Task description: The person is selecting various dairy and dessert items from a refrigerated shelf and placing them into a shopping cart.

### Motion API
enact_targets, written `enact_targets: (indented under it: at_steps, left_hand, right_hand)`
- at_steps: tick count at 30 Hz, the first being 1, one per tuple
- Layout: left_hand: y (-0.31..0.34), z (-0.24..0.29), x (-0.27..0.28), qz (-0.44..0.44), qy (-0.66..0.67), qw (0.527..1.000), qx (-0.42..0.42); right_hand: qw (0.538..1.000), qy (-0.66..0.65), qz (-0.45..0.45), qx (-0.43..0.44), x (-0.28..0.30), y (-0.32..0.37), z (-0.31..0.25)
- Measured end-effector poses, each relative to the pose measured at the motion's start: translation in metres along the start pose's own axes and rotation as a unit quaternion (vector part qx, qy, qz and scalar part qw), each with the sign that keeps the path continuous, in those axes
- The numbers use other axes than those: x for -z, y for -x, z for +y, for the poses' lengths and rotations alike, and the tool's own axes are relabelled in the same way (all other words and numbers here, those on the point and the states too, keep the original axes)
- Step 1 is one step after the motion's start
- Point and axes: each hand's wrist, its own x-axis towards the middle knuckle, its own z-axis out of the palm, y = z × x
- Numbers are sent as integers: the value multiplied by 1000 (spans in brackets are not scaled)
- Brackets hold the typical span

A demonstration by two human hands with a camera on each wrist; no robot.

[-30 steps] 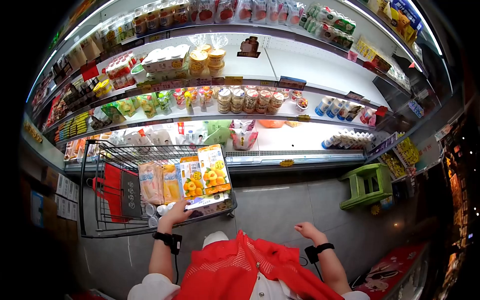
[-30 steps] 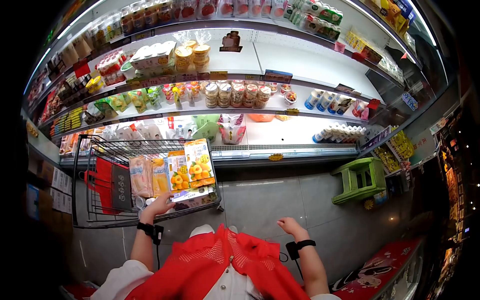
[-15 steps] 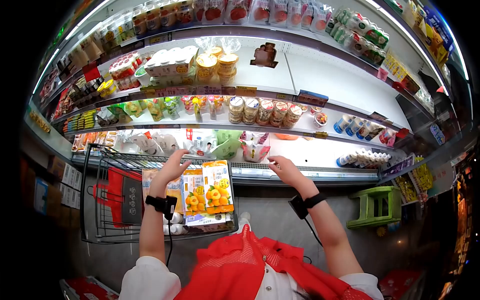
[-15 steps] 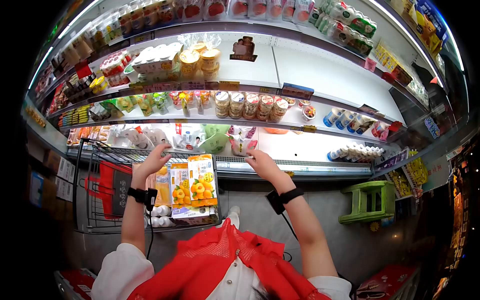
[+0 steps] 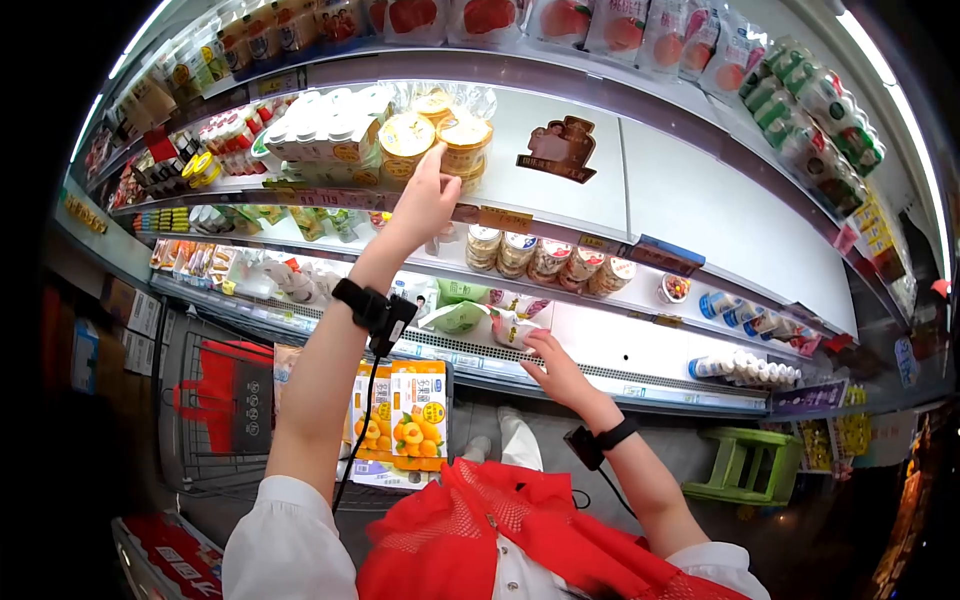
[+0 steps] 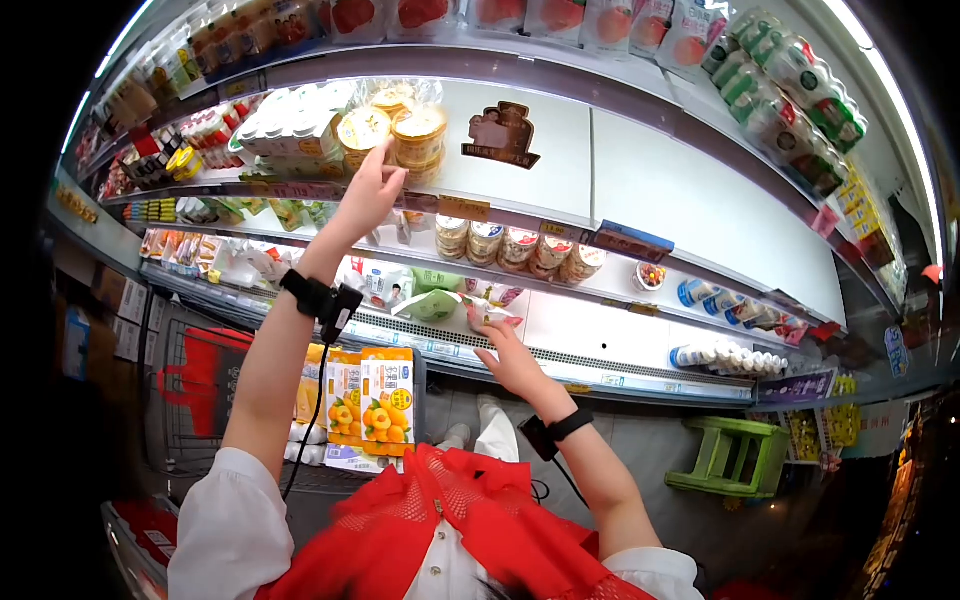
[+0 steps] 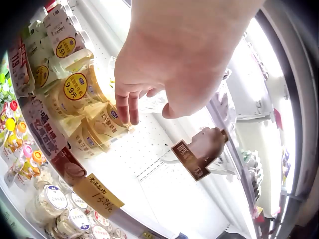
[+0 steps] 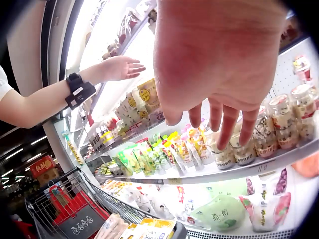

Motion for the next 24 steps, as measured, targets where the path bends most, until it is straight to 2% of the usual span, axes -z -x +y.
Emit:
enact_targets:
  at_steps: [1, 2, 4, 6, 7, 8, 10, 11, 12, 14, 15, 16, 17, 18, 19, 20, 22, 24]
  left_hand:
    - [-16, -1, -1, -16, -12, 999, 51]
    - [-37, -21, -10, 38, -67, 997, -2]
    - [-67, -32, -20, 93, -115, 988, -46]
    - [-89, -33, -26, 89, -90, 992, -7]
    - [-89, -6, -26, 91, -47, 993, 52]
    - [-97, -4, -28, 97, -64, 990, 84]
    - [-114, -14, -31, 148, -166, 973, 56]
    - [-116, -15, -36, 178, -191, 963, 74]
    - [-117, -17, -38, 177, -190, 963, 75]
    - [-118, -23, -38, 85, -244, 964, 64]
    - [-112, -21, -45, 137, -293, 946, 33]
    - [-109, -20, -49, 136, -293, 946, 32]
    - [-107, -18, -52, 165, -111, 979, 42]
    - [-103, -16, -55, 188, 76, 978, 53]
    - [-97, -14, -60, 225, 69, 972, 27]
    - [-90, -12, -63, 223, 68, 972, 27]
    - [-74, 1, -68, 284, 169, 944, 23]
    - [-55, 20, -74, 321, 169, 932, 10]
  right_hand:
    - [1000, -5, -10, 0, 0, -2, 9]
    - [1000, -12, -20, 0, 3, -5, 20]
    - [998, -45, -50, -20, 9, -5, 26]
    - [997, -54, -46, -8, 21, -10, 34]
    - [998, -47, -38, 5, 27, -12, 39]
    - [999, -37, -30, 18, 36, -15, 45]
    - [998, -60, -36, -2, 54, -18, 55]
    - [995, -83, -41, -20, 62, -18, 59]
    - [995, -83, -42, -21, 72, -15, 60]
    - [996, -73, -27, -43, 90, -10, 64]
    - [996, -74, -26, -44, 95, -6, 71]
    - [996, -68, -25, -59, 98, -1, 79]
    - [995, -63, -24, -75, 101, 4, 86]
    - [995, -65, -22, -76, 104, 7, 91]
    - [994, -68, -23, -82, 106, 10, 95]
    - [993, -70, -24, -87, 108, 12, 99]
    - [994, -70, -21, -79, 109, 14, 104]
    - [995, -67, -22, -66, 111, 10, 104]
